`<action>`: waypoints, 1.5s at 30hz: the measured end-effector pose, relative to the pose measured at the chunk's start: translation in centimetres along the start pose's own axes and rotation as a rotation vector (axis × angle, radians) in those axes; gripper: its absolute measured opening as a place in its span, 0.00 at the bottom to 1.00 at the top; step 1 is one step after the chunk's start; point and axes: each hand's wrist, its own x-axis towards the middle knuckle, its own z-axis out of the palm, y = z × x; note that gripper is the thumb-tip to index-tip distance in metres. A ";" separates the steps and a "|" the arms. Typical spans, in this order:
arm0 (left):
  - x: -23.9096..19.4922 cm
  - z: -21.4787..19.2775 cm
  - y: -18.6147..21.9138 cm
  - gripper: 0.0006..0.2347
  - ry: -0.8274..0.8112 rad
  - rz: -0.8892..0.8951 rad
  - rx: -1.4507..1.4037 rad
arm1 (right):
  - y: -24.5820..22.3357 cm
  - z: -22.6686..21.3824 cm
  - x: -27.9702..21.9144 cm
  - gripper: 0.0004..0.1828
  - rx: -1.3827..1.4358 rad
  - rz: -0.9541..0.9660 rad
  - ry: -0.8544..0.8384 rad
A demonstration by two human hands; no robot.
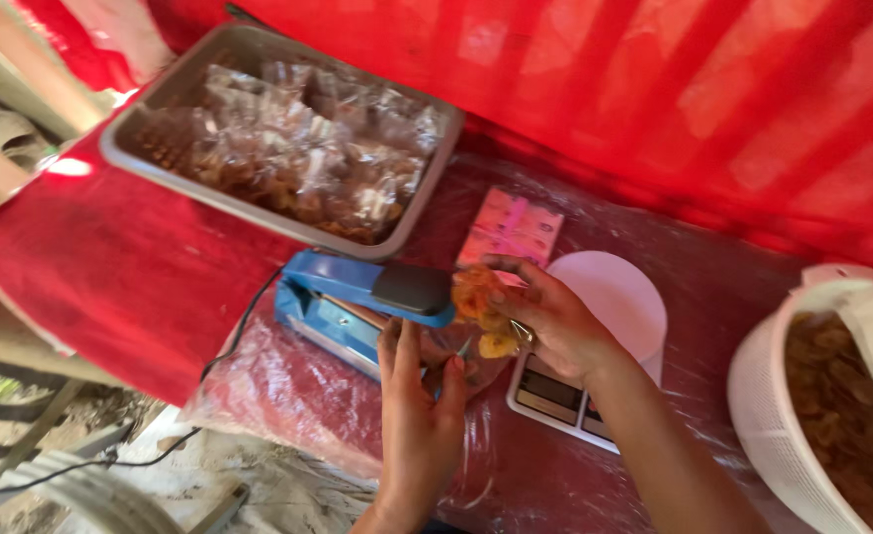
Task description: The person weighs dried food items in a plastic bag using a digital scale, then seals the bag using a heat sealer. The sealed package is placed into a basket, and the process is repeated with additional items.
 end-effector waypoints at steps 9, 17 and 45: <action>0.1 -2.2 -1.3 0.34 0.193 -0.065 -0.017 | 0.7 3.5 6.3 0.31 -0.281 0.038 -0.134; 1.1 -3.6 -3.1 0.34 0.297 -0.079 0.003 | 4.5 2.7 12.0 0.29 0.194 0.268 -0.221; 1.2 -4.5 -4.3 0.33 0.254 -0.004 -0.016 | 4.2 2.1 10.0 0.19 -0.332 -0.233 0.175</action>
